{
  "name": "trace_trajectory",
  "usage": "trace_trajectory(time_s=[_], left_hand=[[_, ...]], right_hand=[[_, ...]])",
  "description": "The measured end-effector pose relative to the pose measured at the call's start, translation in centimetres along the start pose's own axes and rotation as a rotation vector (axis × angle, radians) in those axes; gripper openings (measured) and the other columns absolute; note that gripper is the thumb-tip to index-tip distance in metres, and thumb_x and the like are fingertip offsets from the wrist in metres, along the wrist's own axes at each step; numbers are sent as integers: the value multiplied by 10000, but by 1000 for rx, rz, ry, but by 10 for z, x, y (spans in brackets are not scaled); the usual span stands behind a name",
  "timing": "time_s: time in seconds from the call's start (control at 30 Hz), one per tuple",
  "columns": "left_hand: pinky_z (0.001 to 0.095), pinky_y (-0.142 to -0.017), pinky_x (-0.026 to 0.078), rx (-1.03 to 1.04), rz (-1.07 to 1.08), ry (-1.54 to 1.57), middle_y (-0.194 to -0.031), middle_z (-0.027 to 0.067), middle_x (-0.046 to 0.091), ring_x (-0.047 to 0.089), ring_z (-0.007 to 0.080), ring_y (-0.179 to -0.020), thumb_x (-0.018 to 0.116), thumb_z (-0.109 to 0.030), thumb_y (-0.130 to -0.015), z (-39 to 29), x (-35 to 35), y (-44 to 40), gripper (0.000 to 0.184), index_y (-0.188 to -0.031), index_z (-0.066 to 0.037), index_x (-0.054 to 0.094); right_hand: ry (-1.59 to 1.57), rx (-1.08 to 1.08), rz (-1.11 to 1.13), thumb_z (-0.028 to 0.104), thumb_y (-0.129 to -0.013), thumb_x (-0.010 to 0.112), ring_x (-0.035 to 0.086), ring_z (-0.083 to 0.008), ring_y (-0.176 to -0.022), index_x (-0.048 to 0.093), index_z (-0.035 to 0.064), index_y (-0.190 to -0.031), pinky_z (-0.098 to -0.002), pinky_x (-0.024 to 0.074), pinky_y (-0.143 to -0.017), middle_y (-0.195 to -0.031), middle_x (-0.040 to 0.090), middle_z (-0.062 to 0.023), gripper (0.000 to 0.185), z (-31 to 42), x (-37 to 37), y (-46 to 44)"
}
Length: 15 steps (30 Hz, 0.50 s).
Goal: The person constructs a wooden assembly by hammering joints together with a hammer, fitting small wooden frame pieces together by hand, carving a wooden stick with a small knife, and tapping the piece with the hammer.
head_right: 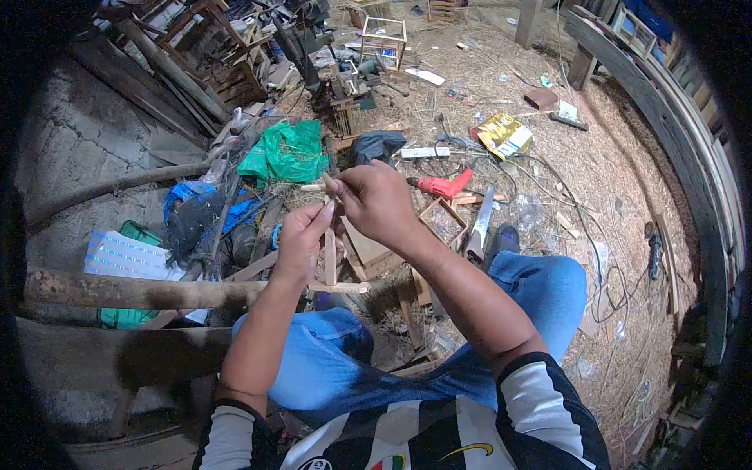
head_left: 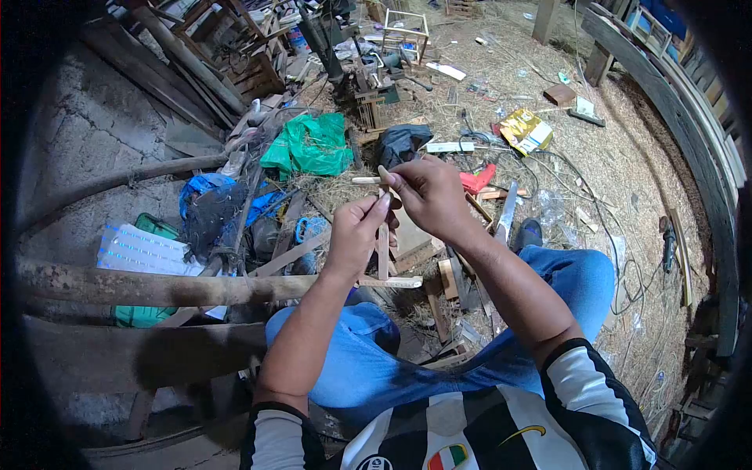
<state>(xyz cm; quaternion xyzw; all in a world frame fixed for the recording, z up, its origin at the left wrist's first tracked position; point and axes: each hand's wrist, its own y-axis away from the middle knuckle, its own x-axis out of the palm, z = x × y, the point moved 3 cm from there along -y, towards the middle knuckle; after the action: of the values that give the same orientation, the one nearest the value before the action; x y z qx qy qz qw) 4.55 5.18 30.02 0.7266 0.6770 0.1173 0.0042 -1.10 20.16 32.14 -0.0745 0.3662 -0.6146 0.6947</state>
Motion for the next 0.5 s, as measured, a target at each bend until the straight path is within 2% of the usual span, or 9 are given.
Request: trace_trajectory(time_s=[0.1,0.17,0.4,0.47,0.5], left_hand=[[261,-558,527,23,0,7,-752,46,633,598,104,-582,555,-259,-1025,3,1,0,305,-964,19,664],[261,-558,528,49,11,8,-754,46,633,599,103,-583,551,-258,-1027,8,0,-1,305,-971,20,665],[265,-564,532,60,-13,-17,-761,37,637,609,99,-594,554,-266,-1027,8,3,0,304,-1004,13,672],[268,-570,536,47,-16,-29,-769,37,643,614,100,-601,563,-267,-1024,4,3,0,297,-1013,9,674],[270,-577,539,35,-21,-40,-776,36,649,620,101,-608,571,-267,-1020,3,3,0,292,-1021,5,676]], right_hand=[[63,-7,-14,202,-849,705,617,-337,-737,745,59,-848,-451,477,-650,-762,688,-120,149,3,0,1],[88,-69,-61,153,-869,719,596,-292,-665,738,33,-846,-414,447,-603,-721,676,-108,124,4,-1,2],[82,-63,-39,197,-890,708,601,-298,-684,733,34,-834,-413,452,-615,-716,673,-108,175,-2,-1,1],[79,15,130,252,-924,684,624,-295,-734,736,35,-924,-402,483,-665,-786,688,-121,223,-7,-2,-4],[79,16,130,252,-924,684,624,-295,-734,736,35,-924,-402,483,-665,-786,688,-121,223,-7,-4,-5]])
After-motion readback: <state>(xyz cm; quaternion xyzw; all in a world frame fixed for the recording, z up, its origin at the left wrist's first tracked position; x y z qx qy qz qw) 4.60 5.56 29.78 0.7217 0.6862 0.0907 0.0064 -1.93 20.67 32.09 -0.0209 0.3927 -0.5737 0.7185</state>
